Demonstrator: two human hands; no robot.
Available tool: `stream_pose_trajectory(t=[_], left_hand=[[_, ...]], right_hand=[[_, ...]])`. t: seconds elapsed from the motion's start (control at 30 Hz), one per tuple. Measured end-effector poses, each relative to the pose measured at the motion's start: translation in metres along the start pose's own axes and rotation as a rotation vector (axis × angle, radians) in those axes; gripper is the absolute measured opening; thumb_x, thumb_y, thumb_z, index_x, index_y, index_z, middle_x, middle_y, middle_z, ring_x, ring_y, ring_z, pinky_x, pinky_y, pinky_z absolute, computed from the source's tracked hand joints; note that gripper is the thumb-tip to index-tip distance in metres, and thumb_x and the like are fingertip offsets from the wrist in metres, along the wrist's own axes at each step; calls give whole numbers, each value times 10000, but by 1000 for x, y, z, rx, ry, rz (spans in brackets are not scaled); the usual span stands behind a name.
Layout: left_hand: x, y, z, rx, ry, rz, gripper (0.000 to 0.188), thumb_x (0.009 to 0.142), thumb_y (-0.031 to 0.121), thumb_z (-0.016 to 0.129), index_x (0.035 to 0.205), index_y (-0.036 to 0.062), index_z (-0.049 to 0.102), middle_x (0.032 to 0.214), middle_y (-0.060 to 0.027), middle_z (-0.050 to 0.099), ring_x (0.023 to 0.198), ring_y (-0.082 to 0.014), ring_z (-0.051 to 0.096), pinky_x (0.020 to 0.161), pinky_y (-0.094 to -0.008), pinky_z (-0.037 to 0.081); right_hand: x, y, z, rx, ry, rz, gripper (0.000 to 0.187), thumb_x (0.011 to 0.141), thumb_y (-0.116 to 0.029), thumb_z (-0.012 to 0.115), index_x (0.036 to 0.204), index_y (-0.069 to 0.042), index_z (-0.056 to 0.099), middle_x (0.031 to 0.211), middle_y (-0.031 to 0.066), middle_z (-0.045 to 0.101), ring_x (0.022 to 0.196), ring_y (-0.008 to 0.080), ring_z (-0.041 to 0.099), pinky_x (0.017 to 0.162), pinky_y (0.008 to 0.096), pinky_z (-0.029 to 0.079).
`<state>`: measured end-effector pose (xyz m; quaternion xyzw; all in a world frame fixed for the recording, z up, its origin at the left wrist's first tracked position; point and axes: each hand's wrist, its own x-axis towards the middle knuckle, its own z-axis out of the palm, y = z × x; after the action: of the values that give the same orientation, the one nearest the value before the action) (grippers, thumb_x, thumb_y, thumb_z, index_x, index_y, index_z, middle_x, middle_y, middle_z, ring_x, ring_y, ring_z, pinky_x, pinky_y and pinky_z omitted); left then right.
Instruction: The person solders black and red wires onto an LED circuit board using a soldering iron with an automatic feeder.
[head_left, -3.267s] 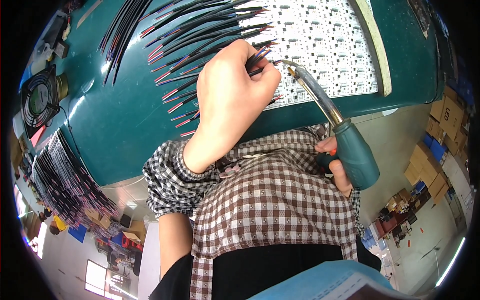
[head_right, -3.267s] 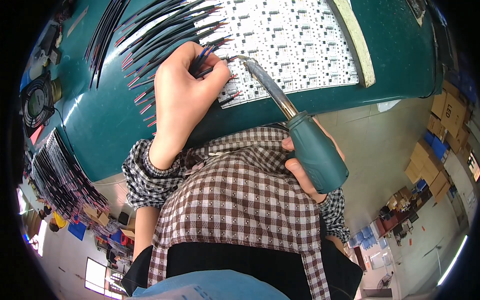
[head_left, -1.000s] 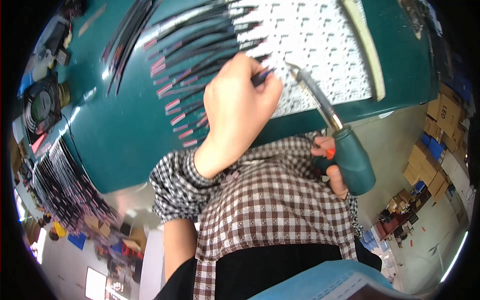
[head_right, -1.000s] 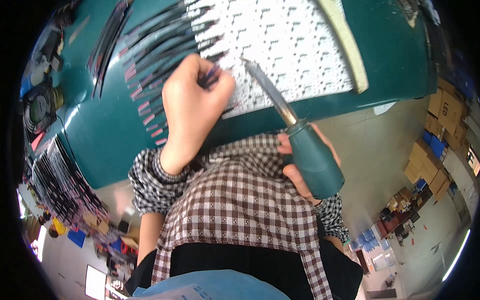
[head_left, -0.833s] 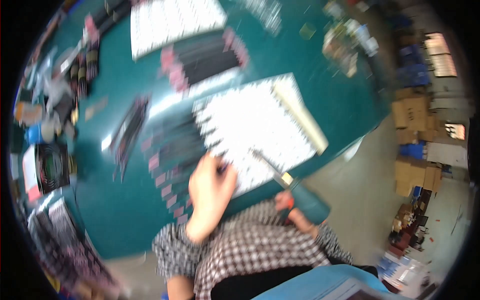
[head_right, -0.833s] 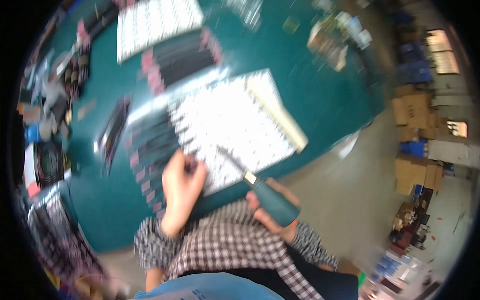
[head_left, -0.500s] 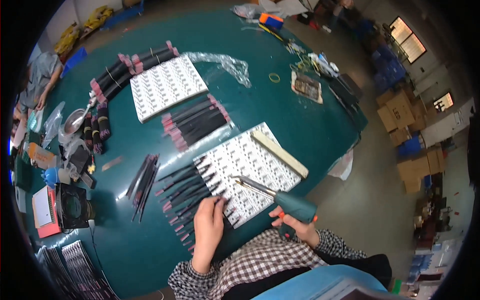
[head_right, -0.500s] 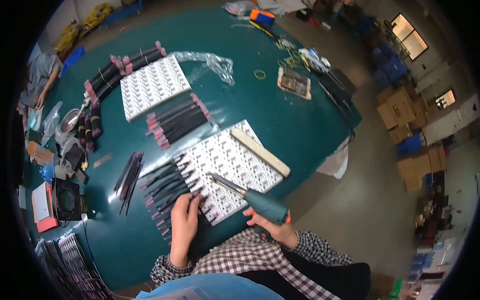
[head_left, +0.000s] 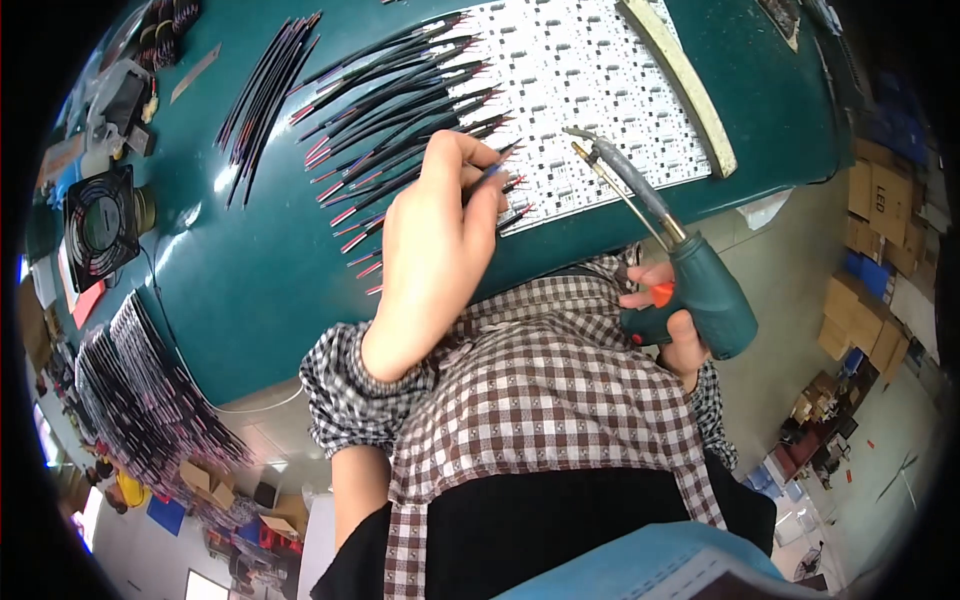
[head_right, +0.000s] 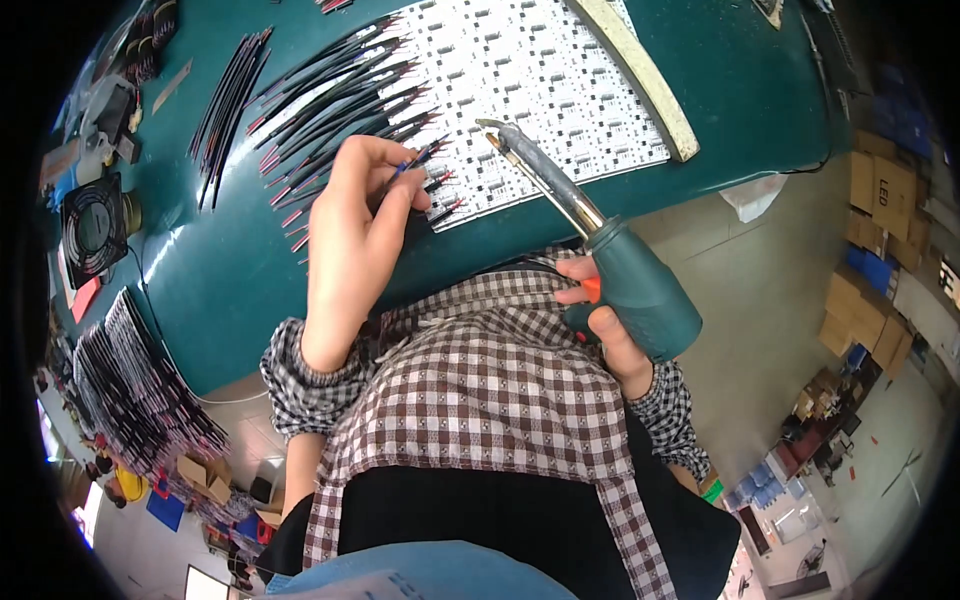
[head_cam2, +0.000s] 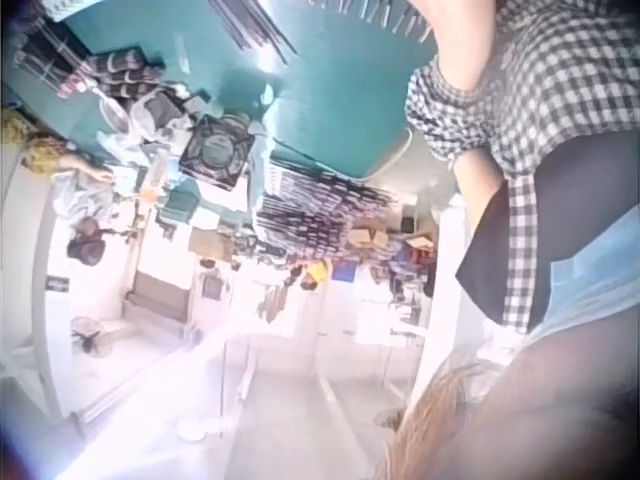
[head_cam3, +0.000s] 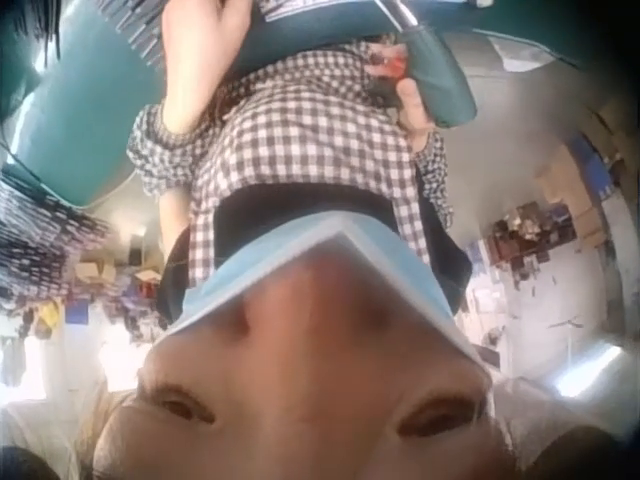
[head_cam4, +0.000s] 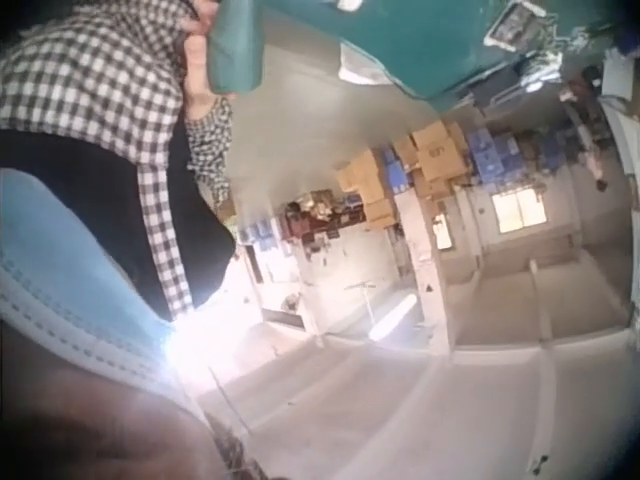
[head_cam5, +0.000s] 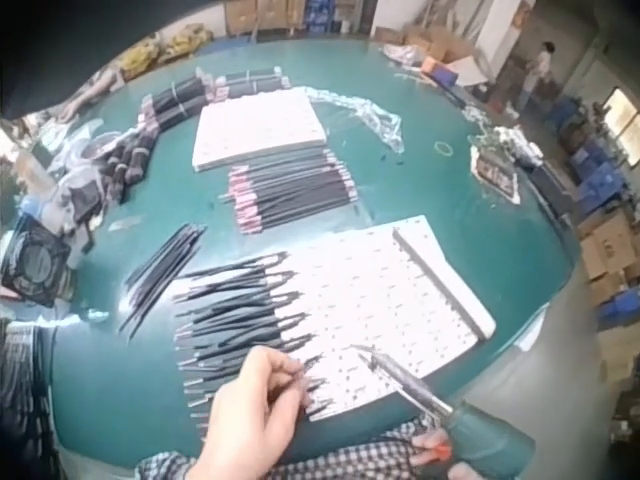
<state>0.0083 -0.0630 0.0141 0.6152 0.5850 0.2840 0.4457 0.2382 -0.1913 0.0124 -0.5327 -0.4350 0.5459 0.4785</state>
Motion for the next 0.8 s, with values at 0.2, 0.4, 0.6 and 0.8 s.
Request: stream_pose_trajectory(t=[0.2, 0.4, 0.6, 0.8], left_hand=[[-7, -19, 12, -133, 45, -8, 116, 833, 44, 625, 911, -10, 559, 804, -149, 639, 638, -269, 601, 603, -350, 480], [4, -20, 17, 25, 54, -35, 134, 774, 52, 681, 834, -37, 600, 763, -71, 660, 718, -94, 590, 695, -242, 475], [5, -15, 18, -31, 80, 3, 90, 747, 63, 637, 780, -11, 598, 760, -133, 614, 602, -265, 581, 598, -356, 470], [2, -15, 20, 35, 87, 50, 101, 746, 79, 660, 791, 0, 616, 752, -131, 611, 574, -258, 559, 565, -353, 451]], right_hand=[[-15, 3, 2, -9, 37, -4, 662, 920, -406, 566, 1278, 130, 416, 1144, 224, 541, 1068, 342, 598, 802, 387, 587], [-14, -8, 3, -80, 59, 83, 713, 893, -470, 594, 1259, 120, 433, 1157, 214, 538, 1093, 335, 588, 811, 378, 582], [-15, -10, 0, -111, 33, 137, 689, 885, -472, 604, 1231, 107, 462, 1157, 217, 541, 1102, 321, 575, 832, 382, 571], [-17, -12, 1, -119, 24, 137, 665, 883, -468, 608, 1197, 106, 494, 1152, 242, 548, 1100, 312, 571, 830, 381, 568]])
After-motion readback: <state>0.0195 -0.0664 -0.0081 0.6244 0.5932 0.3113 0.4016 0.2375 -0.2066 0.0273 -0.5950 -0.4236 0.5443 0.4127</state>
